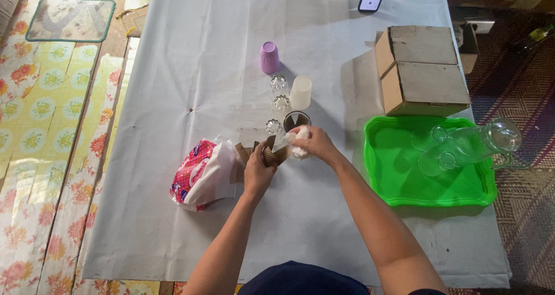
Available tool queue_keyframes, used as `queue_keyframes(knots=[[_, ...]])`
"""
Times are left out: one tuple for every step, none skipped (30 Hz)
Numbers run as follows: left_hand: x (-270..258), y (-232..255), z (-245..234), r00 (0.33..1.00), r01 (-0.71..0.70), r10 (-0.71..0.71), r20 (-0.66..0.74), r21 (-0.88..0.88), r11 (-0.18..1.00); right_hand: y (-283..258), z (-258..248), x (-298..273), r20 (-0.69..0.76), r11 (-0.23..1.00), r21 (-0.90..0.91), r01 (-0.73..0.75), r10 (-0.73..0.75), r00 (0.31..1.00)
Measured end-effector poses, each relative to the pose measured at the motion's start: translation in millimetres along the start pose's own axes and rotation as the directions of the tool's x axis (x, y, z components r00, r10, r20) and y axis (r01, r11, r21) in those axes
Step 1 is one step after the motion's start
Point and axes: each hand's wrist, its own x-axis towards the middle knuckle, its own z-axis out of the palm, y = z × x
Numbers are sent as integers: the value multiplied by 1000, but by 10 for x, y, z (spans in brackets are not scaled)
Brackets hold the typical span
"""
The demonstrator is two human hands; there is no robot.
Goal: The person wipes and polishes several glass cups and a glass pitcher using a white cloth.
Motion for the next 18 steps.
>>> queue_keyframes(knots=[[4, -68, -4, 1000, 2, -2, -1, 2, 1000, 53, 5, 62, -114, 996, -80, -48, 39, 993], [12, -135, -8, 995, 79, -87, 59, 116, 990, 117, 17, 116, -230, 983, -154, -105, 67, 971], [8, -205, -14, 978, 150, -179, 107, 232, 961, 186, 37, 152, -226, 983, -153, -104, 68, 972], [-5, -276, -14, 977, 154, -183, 106, 233, 960, 251, 60, 182, -255, 932, -363, -22, -76, 964], [-5, -339, -3, 991, 91, -114, 68, 272, 958, 303, 85, 224, -251, 828, -559, 49, -225, 941], [10, -397, 10, 999, 29, -41, 34, 313, 949, 343, 136, 267, -249, 828, -558, 51, -226, 942], [31, -447, 34, 999, 31, -43, 33, 313, 949, 377, 198, 298, -206, 748, -657, 98, -303, 931], [50, -491, 58, 999, 41, -50, 18, 330, 943, 407, 248, 320, -152, 653, -744, 142, -373, 915], [70, -531, 73, 998, 52, -56, 3, 346, 937, 432, 282, 333, -149, 653, -743, 145, -374, 916], [84, -563, 85, 998, 55, -59, 0, 346, 937, 452, 313, 341, -122, 595, -785, 174, -424, 898], [88, -585, 98, 999, 18, -3, -47, 326, 945, 467, 335, 351, -92, 533, -822, 200, -471, 877], [90, -598, 100, 994, -19, 51, -96, 308, 951, 477, 341, 365, -89, 532, -822, 203, -472, 877], [88, -603, 89, 994, -15, 47, -97, 308, 951, 485, 339, 369, -67, 507, -831, 229, -500, 863], [82, -598, 71, 996, -13, 35, -77, 272, 962, 485, 339, 368, -46, 481, -839, 254, -528, 848], [83, -579, 54, 998, -12, 26, -56, 236, 972, 475, 337, 363, -44, 480, -839, 256, -529, 848], [75, -554, 41, 998, -10, 24, -58, 236, 972, 457, 333, 346, -54, 478, -844, 242, -526, 849], [64, -525, 36, 997, -31, 47, -69, 215, 976, 431, 325, 322, -66, 476, -849, 228, -523, 850], [57, -492, 32, 994, -53, 70, -80, 195, 979, 392, 314, 296, -64, 475, -850, 229, -523, 850]])
